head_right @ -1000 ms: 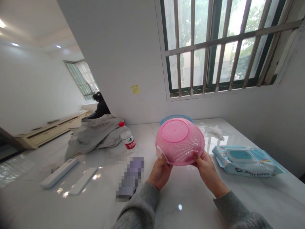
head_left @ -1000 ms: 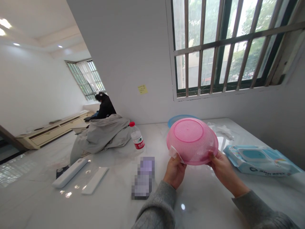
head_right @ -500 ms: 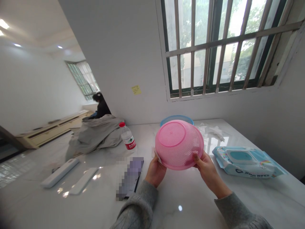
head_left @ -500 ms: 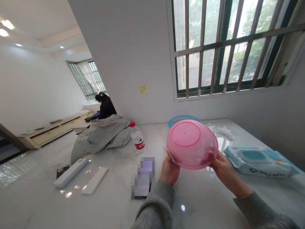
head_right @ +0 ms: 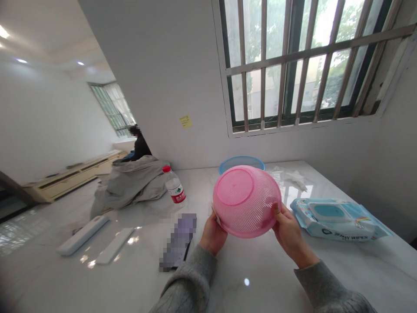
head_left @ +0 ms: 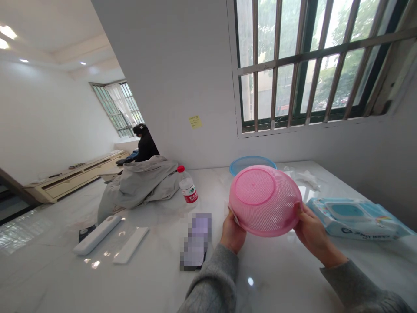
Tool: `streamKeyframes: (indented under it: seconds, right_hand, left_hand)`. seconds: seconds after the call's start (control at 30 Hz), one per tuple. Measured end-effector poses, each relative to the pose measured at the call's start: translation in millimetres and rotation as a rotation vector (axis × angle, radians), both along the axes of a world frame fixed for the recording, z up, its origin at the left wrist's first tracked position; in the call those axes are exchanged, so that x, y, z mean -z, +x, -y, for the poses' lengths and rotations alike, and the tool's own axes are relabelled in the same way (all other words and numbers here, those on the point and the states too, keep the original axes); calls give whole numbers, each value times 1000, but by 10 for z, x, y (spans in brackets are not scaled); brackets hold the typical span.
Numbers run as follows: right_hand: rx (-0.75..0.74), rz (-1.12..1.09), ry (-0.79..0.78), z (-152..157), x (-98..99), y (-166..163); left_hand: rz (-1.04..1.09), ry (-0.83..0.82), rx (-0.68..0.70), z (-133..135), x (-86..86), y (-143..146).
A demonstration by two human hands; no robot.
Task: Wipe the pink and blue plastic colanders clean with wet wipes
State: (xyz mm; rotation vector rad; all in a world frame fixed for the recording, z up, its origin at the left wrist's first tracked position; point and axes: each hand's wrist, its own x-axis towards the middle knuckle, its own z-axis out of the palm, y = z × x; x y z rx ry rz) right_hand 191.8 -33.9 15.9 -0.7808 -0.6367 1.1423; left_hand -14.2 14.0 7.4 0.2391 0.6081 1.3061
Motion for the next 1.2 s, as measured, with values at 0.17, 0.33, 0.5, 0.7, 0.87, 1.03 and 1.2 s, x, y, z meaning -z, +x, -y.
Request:
streamKeyframes:
  seconds: [0.17, 0.33, 0.5, 0.7, 0.87, 1.03, 1.2]
  right_hand:
    - [63, -41, -19, -22, -73, 45]
    - [159, -27, -76, -77, -49, 162]
    - [171, -7, -87, -116, 41, 136]
    - [237, -28, -67, -101, 82, 86]
    - [101, 36, -121, -57, 56, 70]
    - [34, -5, -152, -58, 92, -40]
    - [63, -21, -169, -90, 142, -8]
  left_hand:
    - [23, 3, 22, 3, -10, -10]
    - [38, 47, 79, 17, 13, 0]
    - [45, 34, 111, -15, 66, -16]
    - [70, 42, 57, -62, 111, -23]
    - [109, 70, -18, -41, 84, 9]
    - [101, 129, 23, -20, 88, 28]
    - [59, 75, 4, -6, 89, 43]
